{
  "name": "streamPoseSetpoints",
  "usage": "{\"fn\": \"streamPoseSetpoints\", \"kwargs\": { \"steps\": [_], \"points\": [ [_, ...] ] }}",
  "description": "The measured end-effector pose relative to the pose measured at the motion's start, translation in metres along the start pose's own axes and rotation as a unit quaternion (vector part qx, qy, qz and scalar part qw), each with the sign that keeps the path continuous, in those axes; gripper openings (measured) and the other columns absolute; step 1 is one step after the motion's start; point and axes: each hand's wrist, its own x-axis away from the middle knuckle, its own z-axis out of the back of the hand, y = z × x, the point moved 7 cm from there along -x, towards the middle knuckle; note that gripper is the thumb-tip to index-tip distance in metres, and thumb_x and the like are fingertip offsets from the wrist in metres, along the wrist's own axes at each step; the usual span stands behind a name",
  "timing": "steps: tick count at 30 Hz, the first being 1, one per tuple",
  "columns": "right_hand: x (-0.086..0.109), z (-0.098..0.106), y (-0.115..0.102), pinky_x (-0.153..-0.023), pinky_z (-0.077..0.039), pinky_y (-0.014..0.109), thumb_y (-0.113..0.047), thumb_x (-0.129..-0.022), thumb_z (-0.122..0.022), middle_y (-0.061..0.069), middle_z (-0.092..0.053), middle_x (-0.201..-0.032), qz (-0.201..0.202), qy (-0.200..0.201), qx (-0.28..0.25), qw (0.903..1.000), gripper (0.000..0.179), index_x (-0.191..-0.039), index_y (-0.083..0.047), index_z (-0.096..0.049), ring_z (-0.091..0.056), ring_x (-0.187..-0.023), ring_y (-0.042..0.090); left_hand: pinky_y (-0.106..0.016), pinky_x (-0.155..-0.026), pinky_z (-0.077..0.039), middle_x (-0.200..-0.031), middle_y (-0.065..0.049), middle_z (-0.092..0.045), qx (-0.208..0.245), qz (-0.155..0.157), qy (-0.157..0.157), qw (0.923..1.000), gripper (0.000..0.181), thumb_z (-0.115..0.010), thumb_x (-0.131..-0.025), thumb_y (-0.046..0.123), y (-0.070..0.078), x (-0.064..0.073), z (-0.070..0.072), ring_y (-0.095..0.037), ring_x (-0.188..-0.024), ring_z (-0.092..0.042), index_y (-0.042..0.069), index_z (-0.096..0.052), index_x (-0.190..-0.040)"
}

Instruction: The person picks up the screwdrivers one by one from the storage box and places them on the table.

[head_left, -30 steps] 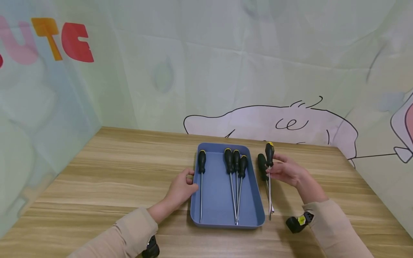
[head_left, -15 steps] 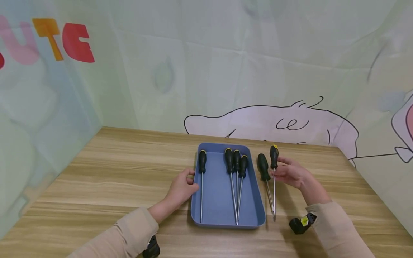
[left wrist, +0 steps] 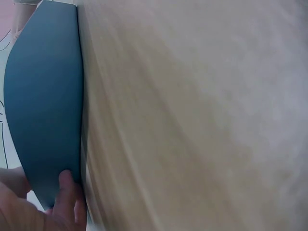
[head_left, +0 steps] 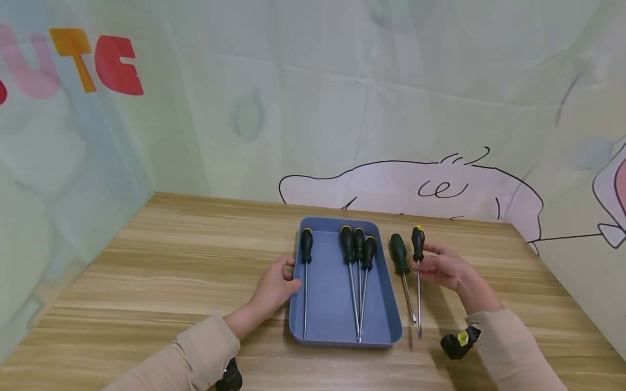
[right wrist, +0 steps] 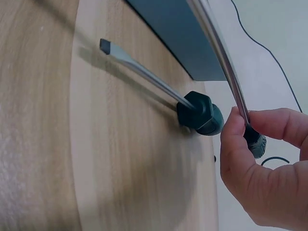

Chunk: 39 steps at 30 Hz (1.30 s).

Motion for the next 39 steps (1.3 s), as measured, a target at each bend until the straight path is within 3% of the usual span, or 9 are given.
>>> {"fn": "streamPoseSetpoints", "kwargs": {
  "steps": [16, 31, 36, 39],
  "points": [
    [-0.007, 0.008, 0.011, -0.066, -0.052, 0.027, 0.017, -0.079, -0.044, 0.007, -0.054, -0.075, -0.013, 0.023, 0.027, 0.9993, 0.081, -0.144, 0.007, 0.004, -0.063, -0.068, 0.015, -0.028, -0.056, -0.048, -0.075, -0.011, -0.062, 0.005, 0.004, 0.001, 1.0000, 0.036, -0.057, -0.071, -0.005, -0.003, 0.000, -0.001, -0.017, -0.065, -0.056, -0.004, -0.055, -0.107],
    [-0.010, 0.012, 0.017, -0.063, -0.051, 0.026, 0.018, -0.076, -0.048, 0.015, -0.051, -0.090, -0.018, 0.061, 0.081, 0.9947, 0.078, -0.142, 0.010, -0.006, -0.059, -0.067, 0.015, -0.029, -0.058, -0.049, -0.075, -0.011, -0.062, 0.008, -0.006, -0.003, 0.9999, 0.034, -0.056, -0.071, -0.005, -0.002, -0.002, -0.001, -0.018, -0.066, -0.057, -0.004, -0.055, -0.105],
    [-0.012, 0.011, 0.016, -0.060, -0.050, 0.025, 0.016, -0.076, -0.050, 0.010, -0.055, -0.080, -0.017, 0.073, 0.108, 0.9913, 0.078, -0.142, 0.011, -0.009, -0.058, -0.063, 0.013, -0.028, -0.055, -0.049, -0.073, -0.011, -0.062, 0.011, -0.026, 0.000, 0.9996, 0.034, -0.055, -0.070, -0.004, 0.002, 0.000, 0.001, -0.017, -0.063, -0.056, -0.006, -0.054, -0.104],
    [-0.013, 0.010, 0.016, -0.058, -0.050, 0.025, 0.016, -0.077, -0.050, 0.005, -0.057, -0.071, -0.018, 0.077, 0.117, 0.9900, 0.077, -0.142, 0.011, -0.009, -0.058, -0.061, 0.011, -0.029, -0.054, -0.049, -0.075, -0.012, -0.062, 0.010, -0.016, -0.002, 0.9998, 0.035, -0.056, -0.071, -0.004, 0.001, 0.001, 0.001, -0.017, -0.063, -0.056, -0.005, -0.054, -0.106]
  ]
}}
